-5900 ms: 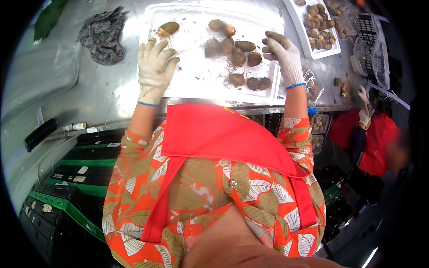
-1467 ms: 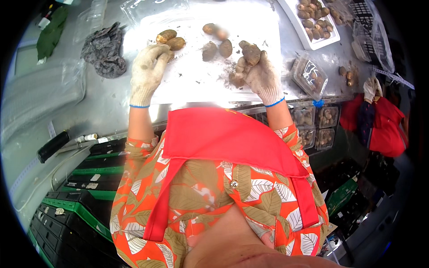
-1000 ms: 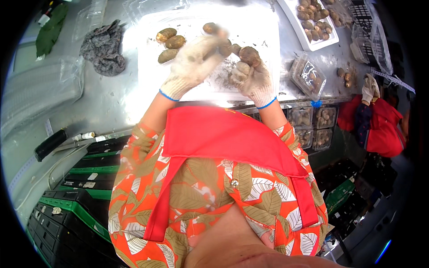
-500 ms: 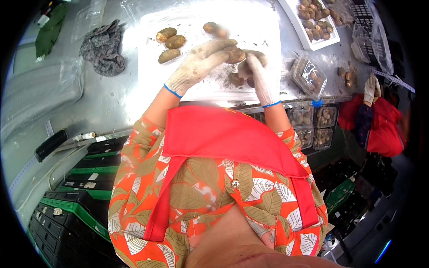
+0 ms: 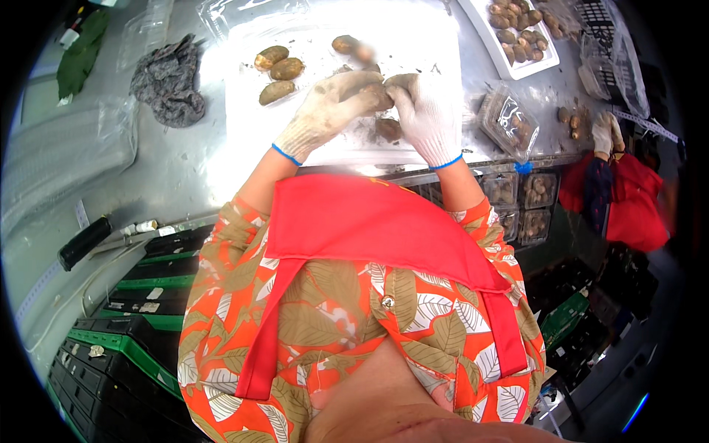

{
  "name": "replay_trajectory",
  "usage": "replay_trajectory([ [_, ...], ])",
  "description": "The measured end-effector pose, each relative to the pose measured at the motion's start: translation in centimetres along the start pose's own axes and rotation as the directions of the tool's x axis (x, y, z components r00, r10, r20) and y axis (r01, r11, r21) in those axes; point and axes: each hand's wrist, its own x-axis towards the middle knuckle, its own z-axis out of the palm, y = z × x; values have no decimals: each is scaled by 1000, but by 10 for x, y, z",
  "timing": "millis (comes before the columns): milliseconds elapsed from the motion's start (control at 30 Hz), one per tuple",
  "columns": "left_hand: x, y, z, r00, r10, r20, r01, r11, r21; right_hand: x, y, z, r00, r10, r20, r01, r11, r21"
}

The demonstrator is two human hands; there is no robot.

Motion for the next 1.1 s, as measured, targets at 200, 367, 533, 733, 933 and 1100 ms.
replay_trajectory([
  [200,-1,-8,3,999,43,6,-38,933,-358,-1,39,-5,995,89,38,-86,994,-64],
  [367,-3,-6,3,999,38,7,-30,887,-461,0,20,-17,989,145,-4,-141,972,190],
  [533,1,-9,3,999,11,36,7,892,-451,-3,-10,-24,995,64,74,-83,955,286],
  [733,-1,-9,5,1000,-15,0,13,902,-431,-10,-6,-4,990,-138,-27,139,987,86],
  [933,1,-19,3,998,-4,-58,-24,885,-466,-16,23,-12,974,-92,208,90,996,22],
  [1100,-1,-10,-1,996,-16,-84,-27,870,-492,-6,-6,-35,899,333,284,-375,920,112],
])
